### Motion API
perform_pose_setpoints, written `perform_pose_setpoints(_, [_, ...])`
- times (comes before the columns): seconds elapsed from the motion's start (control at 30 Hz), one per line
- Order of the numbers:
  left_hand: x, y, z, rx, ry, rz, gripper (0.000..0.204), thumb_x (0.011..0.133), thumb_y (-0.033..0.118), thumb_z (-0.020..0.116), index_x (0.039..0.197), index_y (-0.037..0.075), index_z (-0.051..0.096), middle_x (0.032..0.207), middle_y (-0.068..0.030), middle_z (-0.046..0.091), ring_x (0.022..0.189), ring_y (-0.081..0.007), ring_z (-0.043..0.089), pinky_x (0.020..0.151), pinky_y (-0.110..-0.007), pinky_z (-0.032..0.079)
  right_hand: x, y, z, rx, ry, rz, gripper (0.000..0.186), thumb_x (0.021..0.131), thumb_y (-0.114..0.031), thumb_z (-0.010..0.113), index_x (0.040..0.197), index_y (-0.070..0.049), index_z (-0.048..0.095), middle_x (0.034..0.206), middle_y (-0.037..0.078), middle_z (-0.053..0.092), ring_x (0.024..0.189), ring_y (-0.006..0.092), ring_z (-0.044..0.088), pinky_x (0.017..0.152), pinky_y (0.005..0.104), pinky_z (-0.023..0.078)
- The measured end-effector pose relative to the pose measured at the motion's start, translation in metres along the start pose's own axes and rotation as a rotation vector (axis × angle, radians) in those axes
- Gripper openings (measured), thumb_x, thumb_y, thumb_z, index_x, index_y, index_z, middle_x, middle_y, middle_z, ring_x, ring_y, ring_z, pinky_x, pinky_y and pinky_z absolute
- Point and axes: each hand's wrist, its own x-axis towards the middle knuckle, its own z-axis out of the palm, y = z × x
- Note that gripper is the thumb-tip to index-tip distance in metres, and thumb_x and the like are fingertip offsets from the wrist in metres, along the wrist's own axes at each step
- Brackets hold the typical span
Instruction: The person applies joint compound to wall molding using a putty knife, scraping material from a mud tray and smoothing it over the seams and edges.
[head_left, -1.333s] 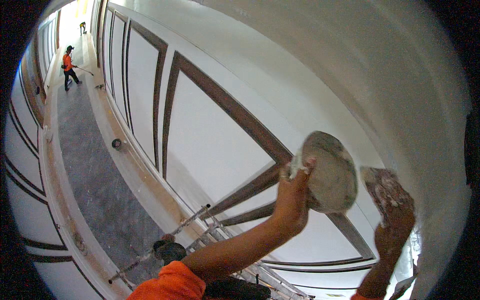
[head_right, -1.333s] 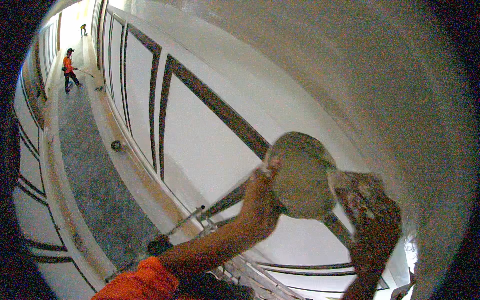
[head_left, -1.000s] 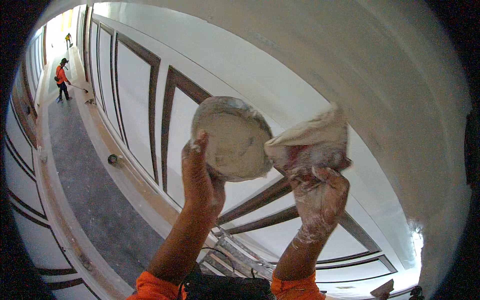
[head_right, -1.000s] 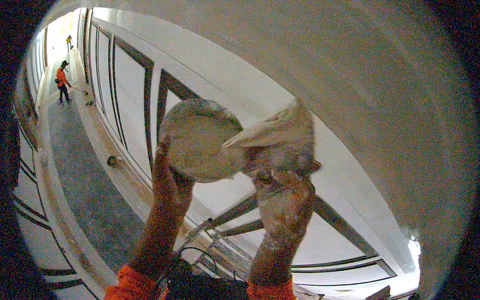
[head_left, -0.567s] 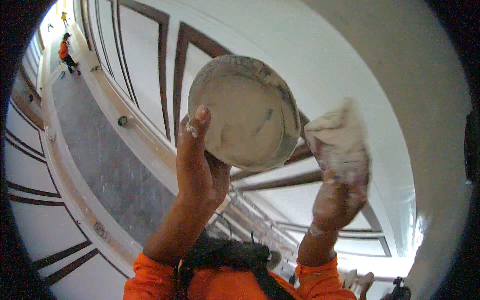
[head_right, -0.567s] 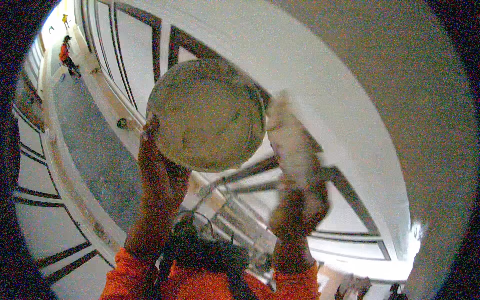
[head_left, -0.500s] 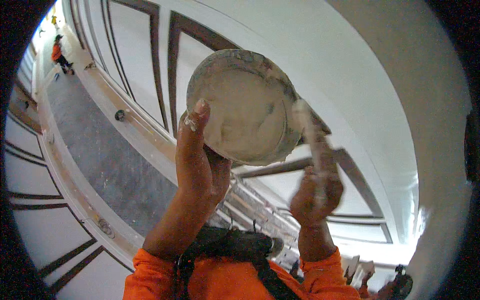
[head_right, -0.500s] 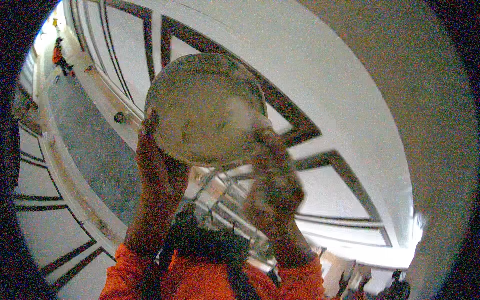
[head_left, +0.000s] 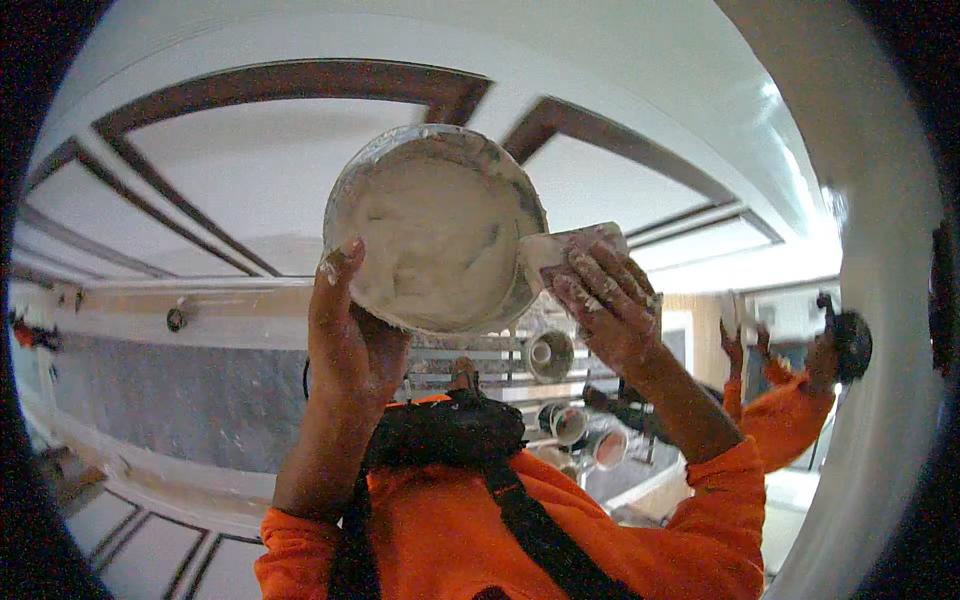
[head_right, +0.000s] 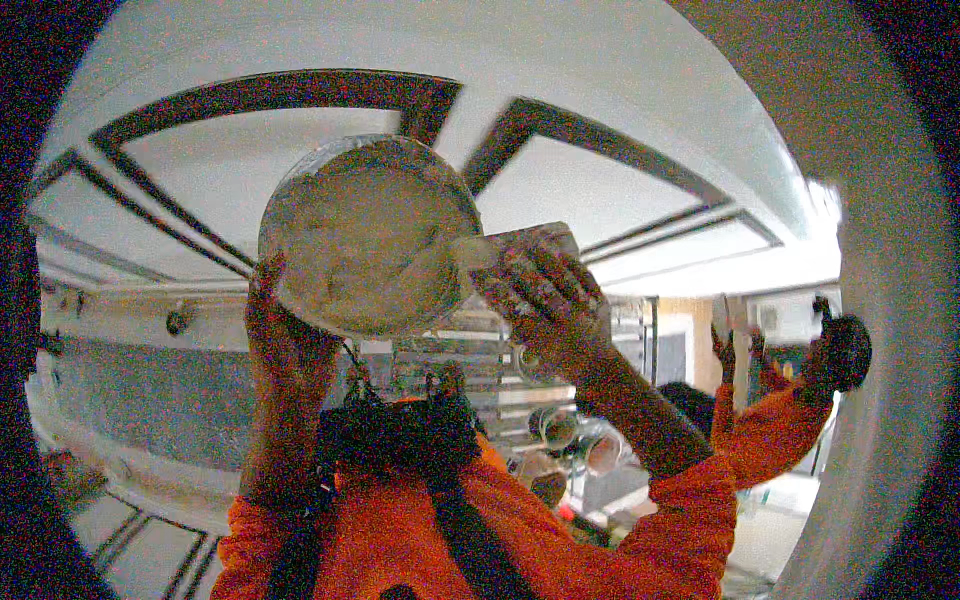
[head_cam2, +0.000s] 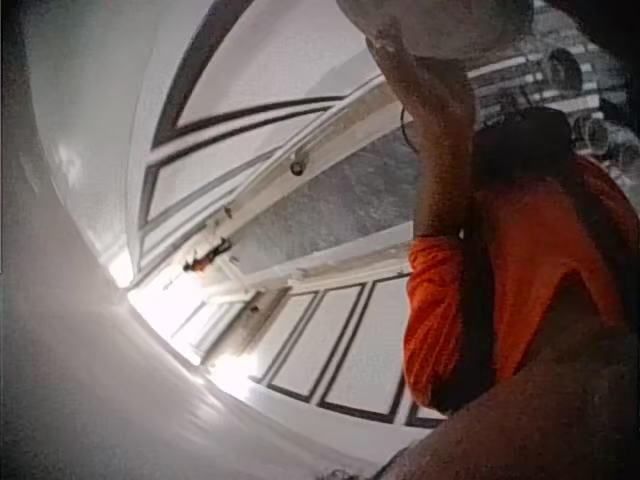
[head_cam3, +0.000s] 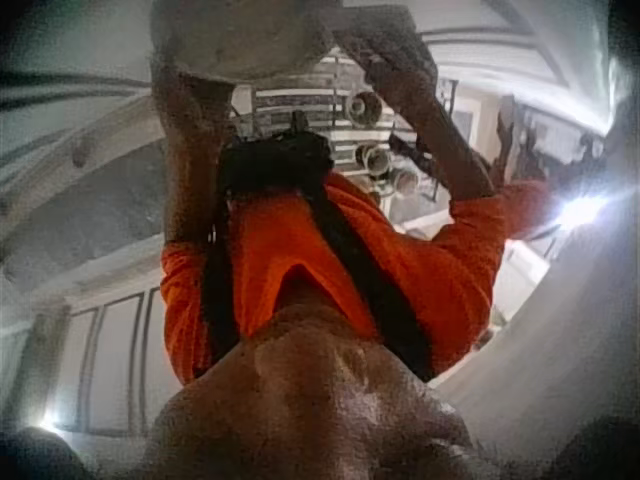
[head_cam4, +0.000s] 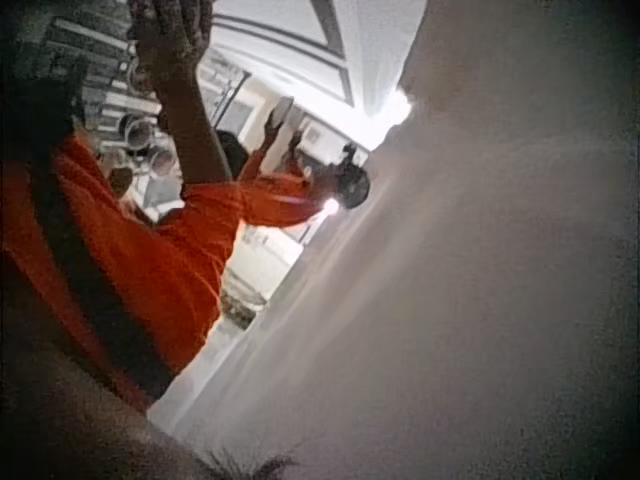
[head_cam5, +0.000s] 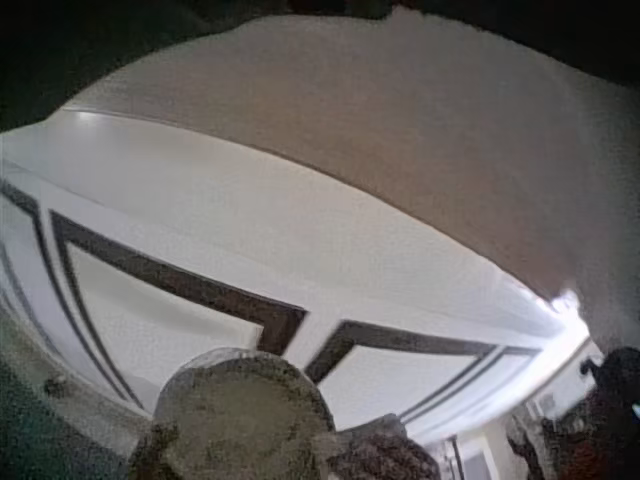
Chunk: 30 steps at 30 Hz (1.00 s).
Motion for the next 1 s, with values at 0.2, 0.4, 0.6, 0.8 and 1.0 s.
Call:
perform_pose_setpoints(0.2, [0.027, -0.06, 0.04, 0.142, -0.049, -0.2, 0.059, 0.083, 0.038, 0.056, 0.129, 0.006, 0.04, 0.125, -0.015, 0.049, 0.112, -0.0332, 0.049, 0.095, -0.05, 0.041, -0.068, 0.062, -0.077, -0.229, -0.27, 0.166, 0.048, 0.067, -0.01, 0.065, 0.114, -0.02, 0.062, 0.113, 0.006, 0.058, 0.103, 0.0234, 0.057, 0.087, 0.0385, 0.048])
perform_pose_setpoints(0.4, [0.042, -0.098, 0.061, 0.151, -0.229, -0.4, 0.064, 0.078, 0.033, 0.062, 0.13, 0.002, 0.039, 0.126, -0.0152, 0.048, 0.115, -0.0317, 0.047, 0.097, -0.047, 0.04, -0.074, 0.093, -0.135, 0.986, -0.103, 1.242, 0.039, 0.074, -0.005, 0.057, 0.112, 0.002, 0.054, 0.096, 0.008, 0.061, 0.077, 0.0182, 0.063, 0.066, 0.029, 0.054])
perform_pose_setpoints(0.6, [0.048, -0.126, 0.059, 0.255, -0.295, -0.586, 0.066, 0.076, 0.034, 0.064, 0.128, 0.001, 0.041, 0.123, -0.0156, 0.05, 0.112, -0.0323, 0.049, 0.095, -0.047, 0.042, -0.133, 0.097, -0.092, 1.628, -0.223, 1.587, 0.041, 0.065, -0.002, 0.057, 0.105, 0.004, 0.056, 0.082, 0.008, 0.062, 0.06, 0.016, 0.06, 0.051, 0.0268, 0.051])
perform_pose_setpoints(0.8, [0.053, -0.142, 0.049, 0.258, -0.241, -0.612, 0.066, 0.076, 0.033, 0.065, 0.129, 0.001, 0.04, 0.124, -0.0163, 0.05, 0.113, -0.0332, 0.048, 0.095, -0.047, 0.042, -0.174, 0.102, -0.103, 0.941, -0.508, 1.403, 0.032, 0.081, -0.022, 0.06, 0.106, -0.002, 0.058, 0.086, 0.006, 0.065, 0.068, 0.0165, 0.063, 0.061, 0.0296, 0.053])
perform_pose_setpoints(1.0, [0.052, -0.146, 0.057, 0.212, -0.208, -0.631, 0.067, 0.075, 0.032, 0.065, 0.129, 0.001, 0.039, 0.124, -0.0168, 0.049, 0.114, -0.0335, 0.048, 0.097, -0.049, 0.04, -0.116, 0.041, -0.109, 0.171, 0.115, 0.727, 0.04, 0.077, -0.002, 0.051, 0.116, -0.009, 0.058, 0.113, 0.014, 0.061, 0.1, 0.0307, 0.061, 0.083, 0.038, 0.052])
